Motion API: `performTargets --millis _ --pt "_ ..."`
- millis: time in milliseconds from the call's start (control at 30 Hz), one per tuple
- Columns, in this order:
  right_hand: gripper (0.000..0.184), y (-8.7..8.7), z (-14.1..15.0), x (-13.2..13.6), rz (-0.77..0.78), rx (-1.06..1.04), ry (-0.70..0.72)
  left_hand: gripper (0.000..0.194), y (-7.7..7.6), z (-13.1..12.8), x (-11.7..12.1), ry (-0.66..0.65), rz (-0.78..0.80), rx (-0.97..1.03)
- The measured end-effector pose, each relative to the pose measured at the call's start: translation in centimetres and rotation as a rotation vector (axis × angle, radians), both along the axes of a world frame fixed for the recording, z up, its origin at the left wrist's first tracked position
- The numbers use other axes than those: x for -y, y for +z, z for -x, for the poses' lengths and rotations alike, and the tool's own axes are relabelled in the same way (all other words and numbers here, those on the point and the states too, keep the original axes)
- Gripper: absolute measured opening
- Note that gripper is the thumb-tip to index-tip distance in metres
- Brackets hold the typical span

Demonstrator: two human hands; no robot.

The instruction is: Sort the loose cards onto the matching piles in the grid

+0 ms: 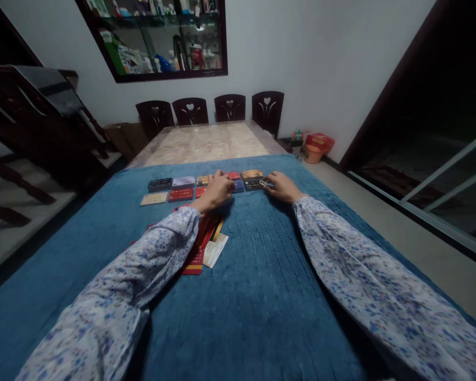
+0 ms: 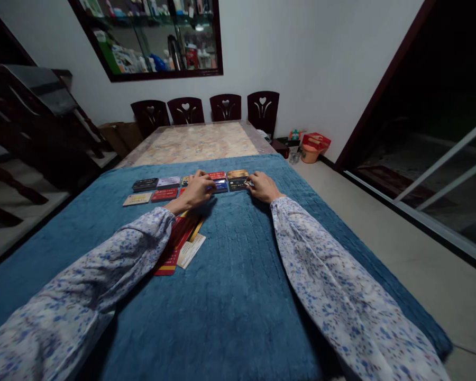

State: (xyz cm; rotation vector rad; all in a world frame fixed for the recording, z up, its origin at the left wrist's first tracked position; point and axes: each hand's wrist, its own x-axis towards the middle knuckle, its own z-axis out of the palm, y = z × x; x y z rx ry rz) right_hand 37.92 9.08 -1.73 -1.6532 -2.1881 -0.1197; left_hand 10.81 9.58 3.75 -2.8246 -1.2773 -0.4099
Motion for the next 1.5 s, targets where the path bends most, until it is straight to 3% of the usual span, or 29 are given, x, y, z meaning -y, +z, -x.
performTargets --millis 233,600,967,1167,1333,1500 --pt "0.024 1.2 2.5 2.2 -0.025 -0.005 0.055 0.028 0.4 1.7 1.3 0.019 -0.033 -0.020" --pt "0.025 3.3 8.8 5.0 -0.059 0.028 0.211 0.024 1.0 5.6 4.2 0.053 -0.031 -0.007" --pt "0.020 2.7 14.2 6.5 -0.121 -0.022 0.387 0.024 -1.1 11.0 6.0 0.042 -0.122 0.101" --pt "0.019 2.5 15.8 6.8 -0.071 -0.044 0.532 0.024 -2.0 12.9 7.6 0.037 -0.072 0.104" --pt "0.028 2.0 16.7 7.0 -0.030 -0.051 0.685 0.022 -1.9 13.3 9.1 0.020 -0.044 0.069" --pt "0.052 1.7 17.4 7.6 0.079 0.060 0.705 0.022 -1.5 12.9 10.6 -0.007 -0.015 0.017"
